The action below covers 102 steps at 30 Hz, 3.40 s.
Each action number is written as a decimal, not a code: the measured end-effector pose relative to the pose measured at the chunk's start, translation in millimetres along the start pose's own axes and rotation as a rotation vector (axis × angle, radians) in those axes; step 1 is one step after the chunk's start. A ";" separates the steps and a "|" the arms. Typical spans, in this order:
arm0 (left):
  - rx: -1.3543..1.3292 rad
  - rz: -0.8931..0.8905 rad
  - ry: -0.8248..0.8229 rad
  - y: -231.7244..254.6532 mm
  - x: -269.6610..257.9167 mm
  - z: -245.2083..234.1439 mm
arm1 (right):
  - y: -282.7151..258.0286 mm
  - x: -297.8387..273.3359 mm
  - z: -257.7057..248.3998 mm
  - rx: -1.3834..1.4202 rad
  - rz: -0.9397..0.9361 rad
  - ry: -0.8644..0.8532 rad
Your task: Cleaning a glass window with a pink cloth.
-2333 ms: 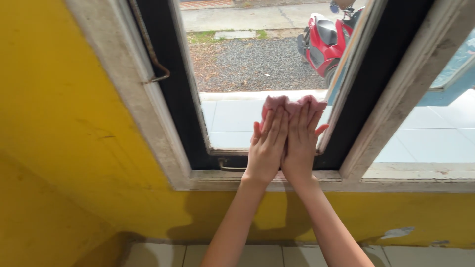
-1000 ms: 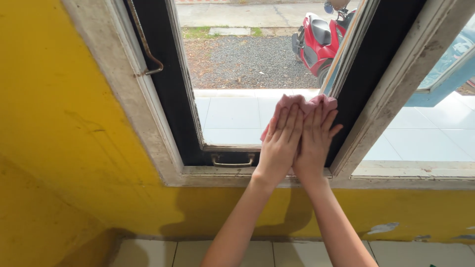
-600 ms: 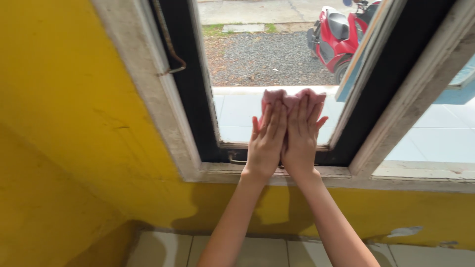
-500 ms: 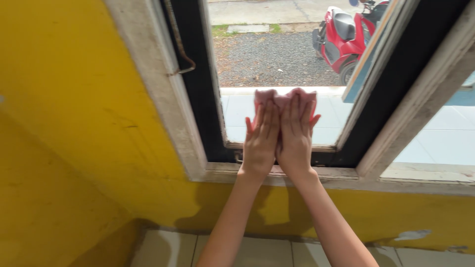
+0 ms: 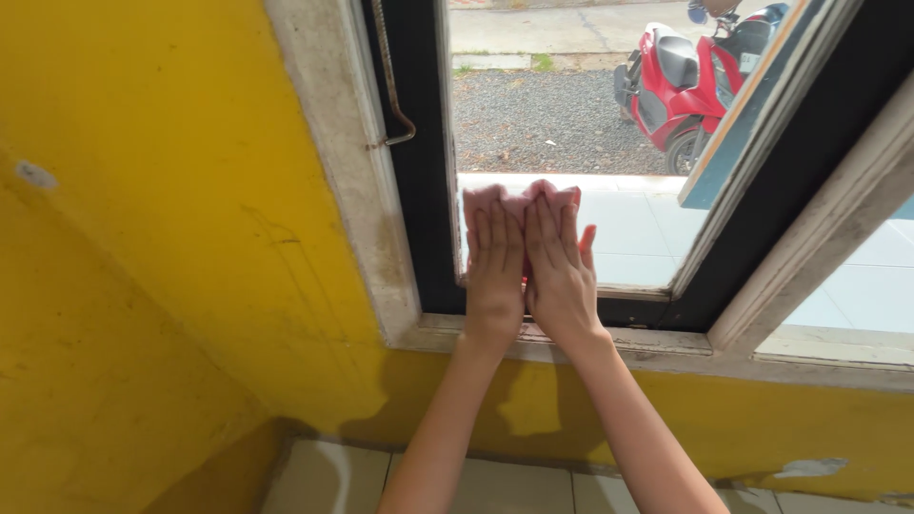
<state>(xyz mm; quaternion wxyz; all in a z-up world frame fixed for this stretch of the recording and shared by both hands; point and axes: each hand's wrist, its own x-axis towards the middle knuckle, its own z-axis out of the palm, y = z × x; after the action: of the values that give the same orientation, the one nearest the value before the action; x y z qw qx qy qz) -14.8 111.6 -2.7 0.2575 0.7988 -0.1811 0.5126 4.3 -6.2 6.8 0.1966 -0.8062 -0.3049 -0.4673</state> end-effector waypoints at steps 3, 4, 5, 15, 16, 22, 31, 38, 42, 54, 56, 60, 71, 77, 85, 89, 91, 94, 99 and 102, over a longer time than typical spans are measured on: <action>-0.012 0.087 0.084 13.9 3.0 12.6 | 17.2 -8.8 -7.3 -0.016 0.009 0.017; 0.002 0.109 0.094 17.9 4.2 19.6 | 24.5 -12.0 -9.6 -0.007 -0.006 0.055; 0.014 0.132 0.104 22.6 5.6 26.9 | 32.2 -15.6 -12.6 -0.001 -0.019 0.094; -0.064 0.231 -0.038 89.6 10.6 83.6 | 111.8 -54.4 -52.1 -0.217 0.139 0.102; -0.065 0.224 -0.046 92.4 10.0 86.4 | 114.7 -56.5 -54.1 -0.207 0.146 0.092; 0.040 0.227 -0.073 85.3 7.1 83.2 | 102.3 -53.1 -46.3 -0.098 0.180 0.110; 0.219 0.139 -0.009 44.7 9.5 54.4 | 55.1 -18.3 -16.9 -0.034 0.156 0.165; 0.154 0.047 0.023 -15.3 5.5 7.4 | -2.8 12.0 8.9 0.079 0.023 0.031; 0.292 -0.024 -0.036 -16.9 9.7 -23.4 | -27.4 20.0 14.6 0.115 0.023 0.009; -0.007 0.013 0.050 18.6 7.3 22.9 | 33.6 -8.3 -4.7 -0.117 -0.029 0.069; -0.028 0.100 0.049 31.7 10.9 30.3 | 48.0 -16.2 -12.0 -0.160 0.004 0.101; -0.059 0.140 -0.026 59.4 14.2 47.9 | 77.3 -33.0 -28.9 -0.141 0.043 0.144; 0.019 0.242 -0.120 82.1 16.3 68.6 | 108.9 -45.2 -34.4 -0.142 0.165 0.226; 0.249 0.125 -0.171 55.1 14.8 70.1 | 79.3 -24.7 -18.3 -0.007 0.091 0.237; 0.246 0.019 -0.030 1.6 6.6 32.5 | 15.0 5.9 -7.0 0.175 0.022 0.220; 0.426 -0.051 0.008 -26.3 4.2 9.8 | -19.2 21.6 -7.2 0.300 -0.099 0.169; 0.411 -0.051 0.001 -31.4 3.0 5.6 | -22.0 22.5 -1.7 0.283 -0.102 0.136; 0.338 -0.062 -0.010 -25.0 5.9 3.3 | -19.3 23.9 -10.1 0.257 -0.113 0.078; 0.167 -0.035 0.063 4.4 8.1 17.2 | 8.5 9.9 -13.6 0.118 -0.085 0.034; 0.146 -0.009 0.094 19.5 10.5 38.6 | 28.5 0.5 -24.9 0.111 -0.026 0.032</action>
<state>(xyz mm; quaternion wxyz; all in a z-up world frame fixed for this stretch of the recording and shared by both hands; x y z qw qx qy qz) 6.7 72.7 -1.9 0.2091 0.7913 -0.1273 0.5604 8.0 -42.0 18.4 0.2397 -0.7825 -0.3376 -0.4650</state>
